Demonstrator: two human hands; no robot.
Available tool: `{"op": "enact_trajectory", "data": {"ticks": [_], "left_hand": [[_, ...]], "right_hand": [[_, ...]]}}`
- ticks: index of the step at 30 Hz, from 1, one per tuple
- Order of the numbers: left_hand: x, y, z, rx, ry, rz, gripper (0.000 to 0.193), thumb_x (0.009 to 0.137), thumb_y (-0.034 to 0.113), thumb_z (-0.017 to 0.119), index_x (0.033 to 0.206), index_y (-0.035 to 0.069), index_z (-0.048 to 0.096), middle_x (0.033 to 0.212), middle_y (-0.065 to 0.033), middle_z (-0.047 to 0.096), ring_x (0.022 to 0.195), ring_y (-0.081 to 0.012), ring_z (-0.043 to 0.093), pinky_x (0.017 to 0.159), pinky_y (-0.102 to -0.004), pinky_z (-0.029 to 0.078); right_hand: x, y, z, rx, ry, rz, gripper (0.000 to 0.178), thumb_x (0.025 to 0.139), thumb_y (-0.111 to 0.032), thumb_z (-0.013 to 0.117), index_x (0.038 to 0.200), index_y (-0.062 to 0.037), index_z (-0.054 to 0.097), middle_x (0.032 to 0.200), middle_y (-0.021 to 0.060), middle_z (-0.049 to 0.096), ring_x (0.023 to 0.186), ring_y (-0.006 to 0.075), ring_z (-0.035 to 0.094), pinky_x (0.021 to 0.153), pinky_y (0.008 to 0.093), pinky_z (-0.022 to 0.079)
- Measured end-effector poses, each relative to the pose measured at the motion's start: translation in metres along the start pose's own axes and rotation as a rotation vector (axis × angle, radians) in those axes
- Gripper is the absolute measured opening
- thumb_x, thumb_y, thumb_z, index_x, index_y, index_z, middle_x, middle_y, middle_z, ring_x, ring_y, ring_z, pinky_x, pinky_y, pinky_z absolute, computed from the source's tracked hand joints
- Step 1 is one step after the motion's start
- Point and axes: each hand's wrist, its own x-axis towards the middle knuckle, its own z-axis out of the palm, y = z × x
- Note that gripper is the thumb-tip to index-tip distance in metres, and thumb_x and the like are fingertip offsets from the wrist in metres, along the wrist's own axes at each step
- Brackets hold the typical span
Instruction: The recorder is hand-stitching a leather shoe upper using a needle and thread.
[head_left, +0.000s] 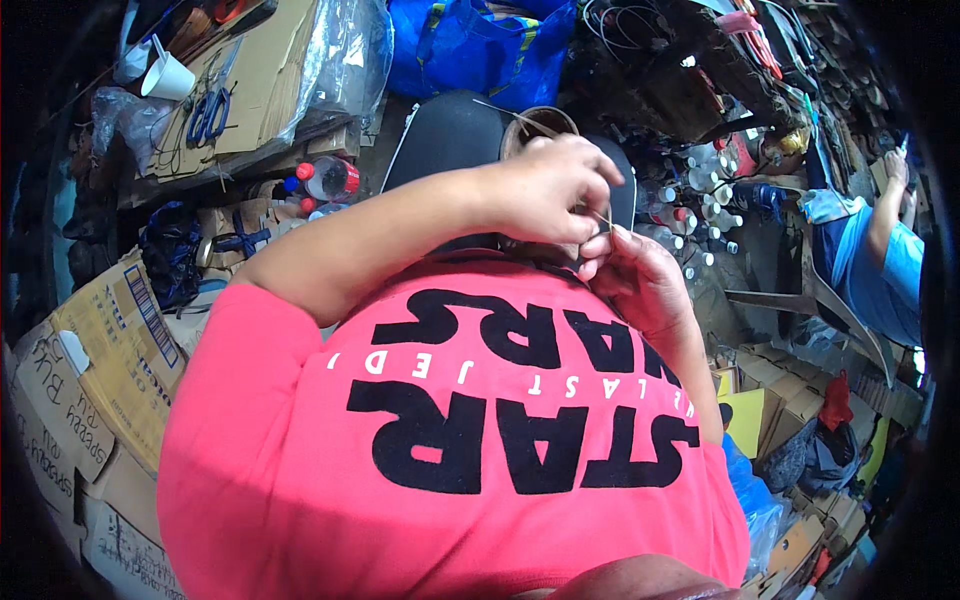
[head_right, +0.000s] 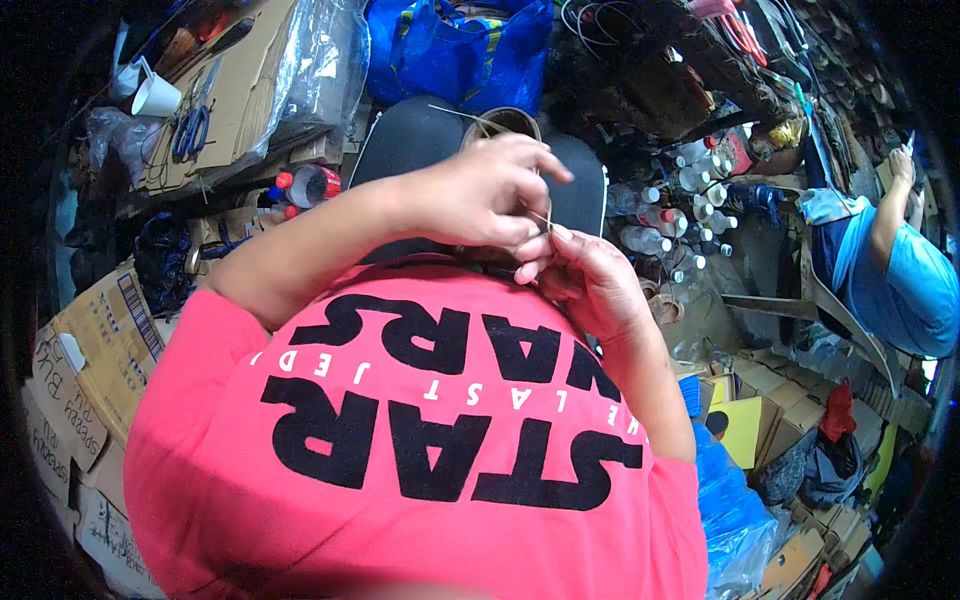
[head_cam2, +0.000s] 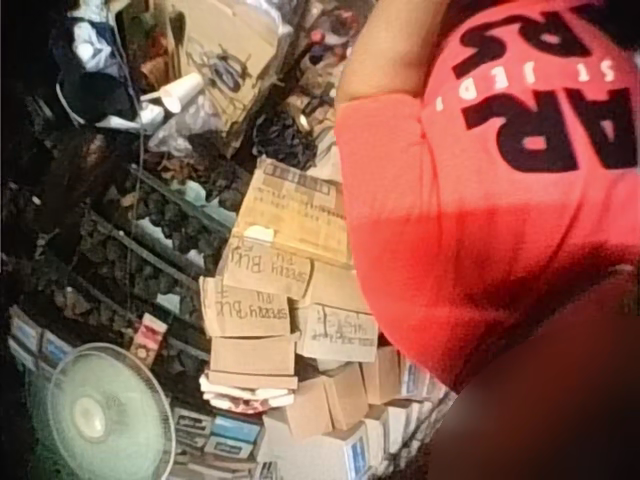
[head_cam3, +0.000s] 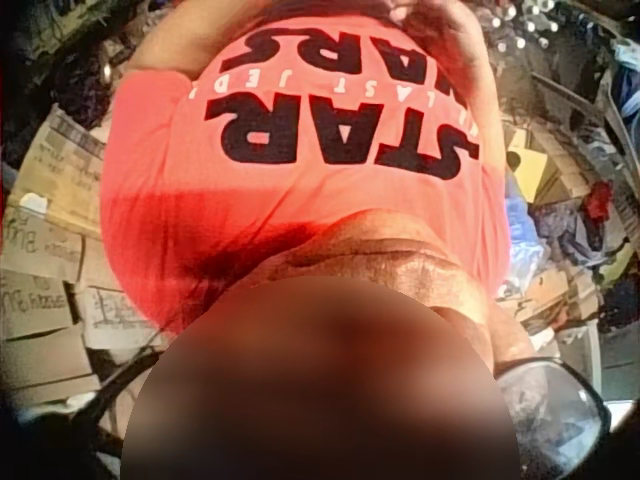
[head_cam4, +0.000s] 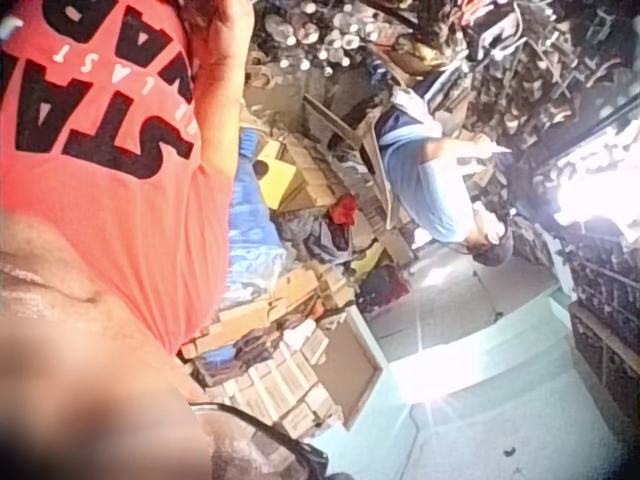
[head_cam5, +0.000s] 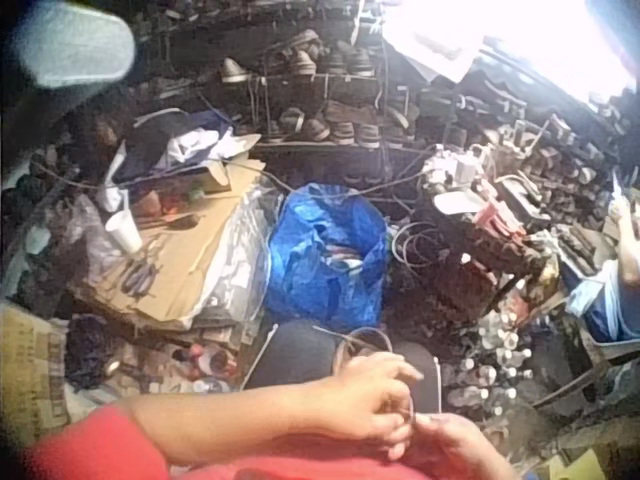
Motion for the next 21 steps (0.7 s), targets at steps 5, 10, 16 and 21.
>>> {"op": "enact_trajectory", "data": {"ticks": [5,10,16,21], "left_hand": [[-0.039,0.043,-0.072,-0.531,-0.024,-0.168,0.032,0.081,0.019,0.072,0.067,0.002,0.048,0.066,-0.0019,0.051,0.066,-0.0083,0.048,0.062,-0.0257,0.039],[-0.074,0.056,-0.119,0.088,0.145,-0.129,0.032,0.074,0.02,0.08,0.067,0.003,0.052,0.065,-0.0002,0.043,0.059,-0.0092,0.041,0.053,-0.0273,0.032],[-0.097,-0.037,-0.135,-0.136,0.268,-0.611,0.044,0.084,0.027,0.075,0.06,0.012,0.041,0.061,0.0078,0.031,0.055,-0.0047,0.031,0.05,-0.0254,0.025],[-0.108,-0.114,-0.12,-0.616,0.616,-0.582,0.042,0.086,0.032,0.073,0.063,0.019,0.041,0.058,0.01,0.031,0.051,-0.0026,0.026,0.048,-0.0228,0.021]], "right_hand": [[-0.002,0.006,0.006,-0.399,0.198,-0.256,0.027,0.093,-0.022,0.06,0.111,-0.0027,0.066,0.103,0.0019,0.06,0.069,0.0029,0.043,0.062,0.0173,0.034],[0.006,0.028,-0.01,-0.679,0.326,-0.414,0.024,0.091,-0.027,0.066,0.093,-0.0027,0.065,0.087,-0.0041,0.052,0.071,0.0026,0.039,0.068,0.0194,0.036],[-0.003,0.049,-0.048,-0.66,0.454,-0.259,0.042,0.093,-0.031,0.066,0.062,-0.0118,0.043,0.062,-0.0086,0.038,0.059,0.0031,0.03,0.052,0.0241,0.023],[-0.021,0.058,-0.063,-0.638,0.568,-0.2,0.045,0.093,-0.035,0.064,0.06,-0.0119,0.044,0.061,-0.008,0.037,0.058,0.0033,0.029,0.052,0.0246,0.022]]}}
